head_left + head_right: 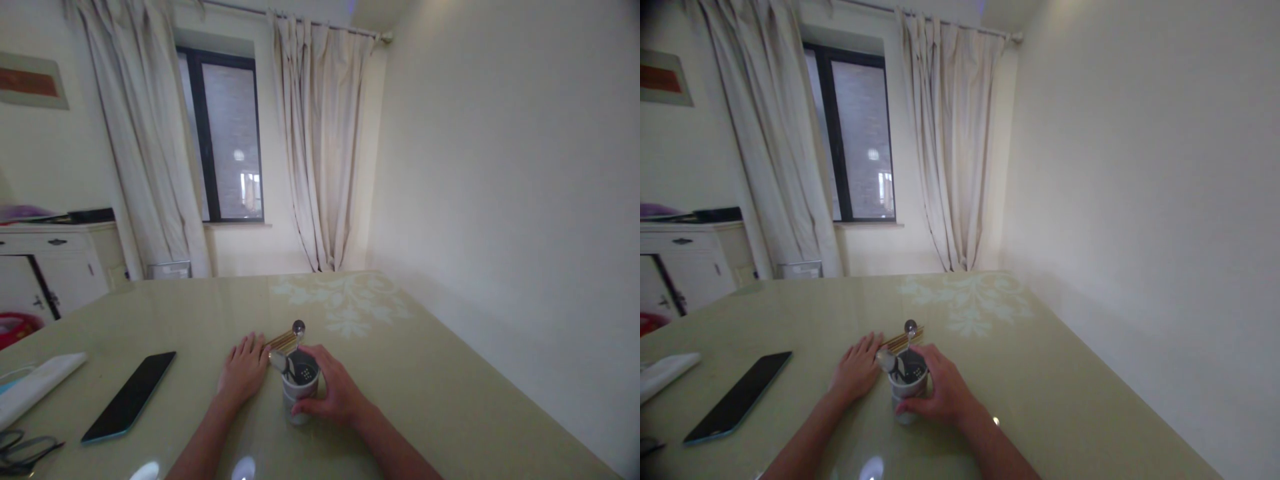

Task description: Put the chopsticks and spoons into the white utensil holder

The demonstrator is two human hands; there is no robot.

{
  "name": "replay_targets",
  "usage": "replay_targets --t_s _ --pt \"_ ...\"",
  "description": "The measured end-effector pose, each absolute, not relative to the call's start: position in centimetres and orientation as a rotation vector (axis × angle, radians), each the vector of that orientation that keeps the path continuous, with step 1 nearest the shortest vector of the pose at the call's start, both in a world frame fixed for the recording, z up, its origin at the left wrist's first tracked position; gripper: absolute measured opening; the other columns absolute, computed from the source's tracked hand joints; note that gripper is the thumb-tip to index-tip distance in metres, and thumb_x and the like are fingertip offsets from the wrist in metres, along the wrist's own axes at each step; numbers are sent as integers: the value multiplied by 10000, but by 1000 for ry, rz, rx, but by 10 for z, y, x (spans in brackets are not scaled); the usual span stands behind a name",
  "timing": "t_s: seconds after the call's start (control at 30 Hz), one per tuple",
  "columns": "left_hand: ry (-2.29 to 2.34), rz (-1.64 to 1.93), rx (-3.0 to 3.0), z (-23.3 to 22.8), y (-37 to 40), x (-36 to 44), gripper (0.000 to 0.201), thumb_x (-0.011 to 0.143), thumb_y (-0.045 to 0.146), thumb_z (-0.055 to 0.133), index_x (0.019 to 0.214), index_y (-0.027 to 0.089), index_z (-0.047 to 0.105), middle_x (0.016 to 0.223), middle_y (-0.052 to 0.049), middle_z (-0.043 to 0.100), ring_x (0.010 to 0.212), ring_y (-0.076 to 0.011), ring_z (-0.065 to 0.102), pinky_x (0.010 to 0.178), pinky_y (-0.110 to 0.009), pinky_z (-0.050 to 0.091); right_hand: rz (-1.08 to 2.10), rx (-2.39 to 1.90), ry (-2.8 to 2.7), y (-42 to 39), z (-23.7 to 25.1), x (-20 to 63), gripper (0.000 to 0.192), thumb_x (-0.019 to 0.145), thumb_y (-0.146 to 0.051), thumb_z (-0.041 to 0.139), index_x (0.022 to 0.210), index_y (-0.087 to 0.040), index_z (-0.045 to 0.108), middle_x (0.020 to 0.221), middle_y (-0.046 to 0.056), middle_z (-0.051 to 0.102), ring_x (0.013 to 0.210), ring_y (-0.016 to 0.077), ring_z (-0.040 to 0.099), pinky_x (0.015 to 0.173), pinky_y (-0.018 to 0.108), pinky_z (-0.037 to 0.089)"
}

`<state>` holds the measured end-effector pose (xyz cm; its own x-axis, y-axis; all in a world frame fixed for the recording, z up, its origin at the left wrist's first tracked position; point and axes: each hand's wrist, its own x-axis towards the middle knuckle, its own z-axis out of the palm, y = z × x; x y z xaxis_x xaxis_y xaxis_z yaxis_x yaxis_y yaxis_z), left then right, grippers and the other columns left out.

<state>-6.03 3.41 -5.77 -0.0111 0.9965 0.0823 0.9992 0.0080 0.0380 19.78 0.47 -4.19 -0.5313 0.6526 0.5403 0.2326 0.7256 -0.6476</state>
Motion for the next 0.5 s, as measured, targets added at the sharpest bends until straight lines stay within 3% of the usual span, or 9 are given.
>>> replay_targets --t_s 0.13,0.27,0.33,0.5 --pt "-2227 -251 -2169 -62 28 -61 519 1060 288 329 1498 216 598 1621 -101 532 1508 -247 487 1240 -410 380 634 -670 -2132 3 -41 198 984 704 -596 925 1514 -249 486 1384 140 640 1268 338 630 1105 466 485" --pt "-2170 -493 -2172 -58 25 -61 461 1016 258 404 1370 231 698 1523 -90 639 1458 -256 548 1269 -454 347 657 -630 -2143 1 -35 200 917 765 -649 862 1503 -249 489 1383 143 637 1269 335 623 1113 451 475" --pt "-2038 -833 -2208 -52 22 -57 449 1011 307 399 1301 214 729 1457 -108 690 1415 -271 586 1281 -481 328 665 -596 -2137 0 -32 201 814 848 -695 759 1477 -244 509 1354 144 637 1246 325 625 1097 441 485" --pt "-2086 -1925 -2162 -38 0 -27 634 1032 608 271 1071 205 759 1098 -106 803 1091 -286 731 1032 -442 569 631 -508 -2103 3 -32 205 760 943 -782 537 1497 -262 503 1390 143 597 1276 320 576 1085 435 485"
